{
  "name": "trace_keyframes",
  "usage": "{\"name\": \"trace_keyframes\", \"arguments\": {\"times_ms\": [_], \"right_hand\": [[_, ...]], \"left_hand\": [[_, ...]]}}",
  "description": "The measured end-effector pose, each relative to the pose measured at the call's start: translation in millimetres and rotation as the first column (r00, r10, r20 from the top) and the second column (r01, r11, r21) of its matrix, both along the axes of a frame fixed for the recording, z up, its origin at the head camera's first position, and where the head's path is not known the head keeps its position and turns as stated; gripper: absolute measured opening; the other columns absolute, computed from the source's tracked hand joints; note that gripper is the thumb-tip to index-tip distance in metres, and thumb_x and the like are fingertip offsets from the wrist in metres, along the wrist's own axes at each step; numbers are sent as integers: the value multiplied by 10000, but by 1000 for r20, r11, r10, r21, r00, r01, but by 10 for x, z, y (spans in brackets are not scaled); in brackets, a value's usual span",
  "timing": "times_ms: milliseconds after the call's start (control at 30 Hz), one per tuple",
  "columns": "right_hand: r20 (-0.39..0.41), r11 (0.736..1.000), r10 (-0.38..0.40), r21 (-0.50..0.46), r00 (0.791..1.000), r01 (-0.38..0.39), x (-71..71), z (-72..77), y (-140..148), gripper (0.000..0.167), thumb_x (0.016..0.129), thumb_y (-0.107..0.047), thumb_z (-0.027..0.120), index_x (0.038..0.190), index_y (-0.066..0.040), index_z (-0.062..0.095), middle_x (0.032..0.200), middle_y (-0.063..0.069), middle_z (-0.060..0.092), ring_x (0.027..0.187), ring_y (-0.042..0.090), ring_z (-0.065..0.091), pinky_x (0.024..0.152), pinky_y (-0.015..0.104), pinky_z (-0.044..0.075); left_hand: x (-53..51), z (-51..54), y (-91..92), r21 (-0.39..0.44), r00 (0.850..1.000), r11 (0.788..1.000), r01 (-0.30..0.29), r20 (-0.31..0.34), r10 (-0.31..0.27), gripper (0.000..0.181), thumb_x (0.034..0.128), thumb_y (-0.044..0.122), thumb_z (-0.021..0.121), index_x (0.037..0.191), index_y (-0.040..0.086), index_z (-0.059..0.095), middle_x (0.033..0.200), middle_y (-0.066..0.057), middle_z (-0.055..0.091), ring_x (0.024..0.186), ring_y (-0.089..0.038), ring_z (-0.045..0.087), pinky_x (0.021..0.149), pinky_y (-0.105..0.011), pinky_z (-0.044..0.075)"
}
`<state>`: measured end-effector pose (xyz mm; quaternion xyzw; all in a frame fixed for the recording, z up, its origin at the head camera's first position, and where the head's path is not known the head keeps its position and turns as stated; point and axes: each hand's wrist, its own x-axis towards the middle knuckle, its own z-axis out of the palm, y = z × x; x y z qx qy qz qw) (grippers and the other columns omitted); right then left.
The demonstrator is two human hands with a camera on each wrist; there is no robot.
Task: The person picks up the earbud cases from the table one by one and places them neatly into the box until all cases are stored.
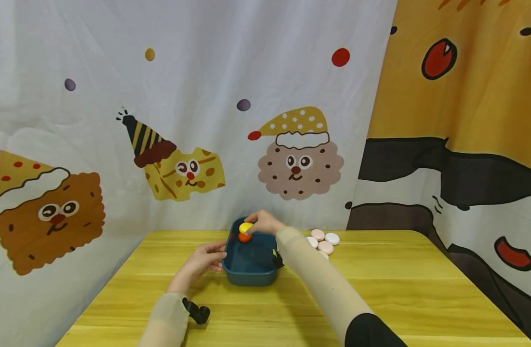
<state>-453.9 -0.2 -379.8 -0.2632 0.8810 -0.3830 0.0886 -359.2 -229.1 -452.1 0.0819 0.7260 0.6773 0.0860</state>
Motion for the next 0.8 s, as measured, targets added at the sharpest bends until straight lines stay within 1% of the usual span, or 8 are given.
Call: {"name": "trace_keyframes", "arguments": {"times_ms": [167,300,400,467,567,667,800], "right_hand": [[27,1000,-6,-1,1000,6,7,-35,-12,491,791,-171,806,1249,-63,666,1234,97,628,1087,251,588,890,358,511],[79,999,13,-39,997,-10,14,-61,-20,496,824,-152,781,1283,-37,632,1273,135,606,1106,256,593,922,403,502],[103,998,25,-62,994,-19,15,-59,-18,491,842,-140,763,1295,-22,617,1297,165,588,1097,262,600,936,446,493],[108,998,26,-67,994,-19,14,-53,-16,482,841,-145,762,1287,-23,624,1295,173,587,1077,260,606,934,462,491],[113,997,28,-68,993,-21,11,-50,-11,476,840,-149,763,1279,-21,630,1287,182,589,1057,259,612,937,485,486],[112,998,29,-61,993,-23,2,-46,0,474,844,-152,760,1280,-21,630,1282,182,592,1046,250,616,923,469,497],[99,998,31,-49,995,-27,-15,-37,25,477,840,-169,765,1279,-34,635,1265,160,610,1015,223,631,873,401,523]], "left_hand": [[6,-2,3,3,1000,1000,10,-4,-10,546,962,51,585,1453,-63,375,1090,-131,507,633,-118,581,613,-245,558],[8,-3,8,6,1000,1000,8,0,-8,529,970,36,564,1454,-61,374,1090,-139,512,630,-111,576,603,-232,551],[7,1,11,7,1000,1000,10,1,-10,533,969,33,563,1456,-62,368,1115,-169,507,631,-109,578,601,-232,550],[6,-2,10,7,1000,1000,13,0,-13,544,965,40,575,1456,-64,366,1132,-185,502,633,-112,580,603,-235,551],[3,-10,7,10,1000,1000,13,-3,-13,554,959,47,587,1453,-71,365,1130,-174,503,635,-116,582,603,-240,552],[1,-15,4,10,1000,1000,14,-7,-14,553,961,46,582,1454,-74,360,1112,-152,502,636,-118,583,602,-242,553],[-1,-15,-5,9,1000,1000,13,-9,-13,548,965,34,569,1456,-77,353,1107,-147,499,635,-119,585,604,-244,554]]}}
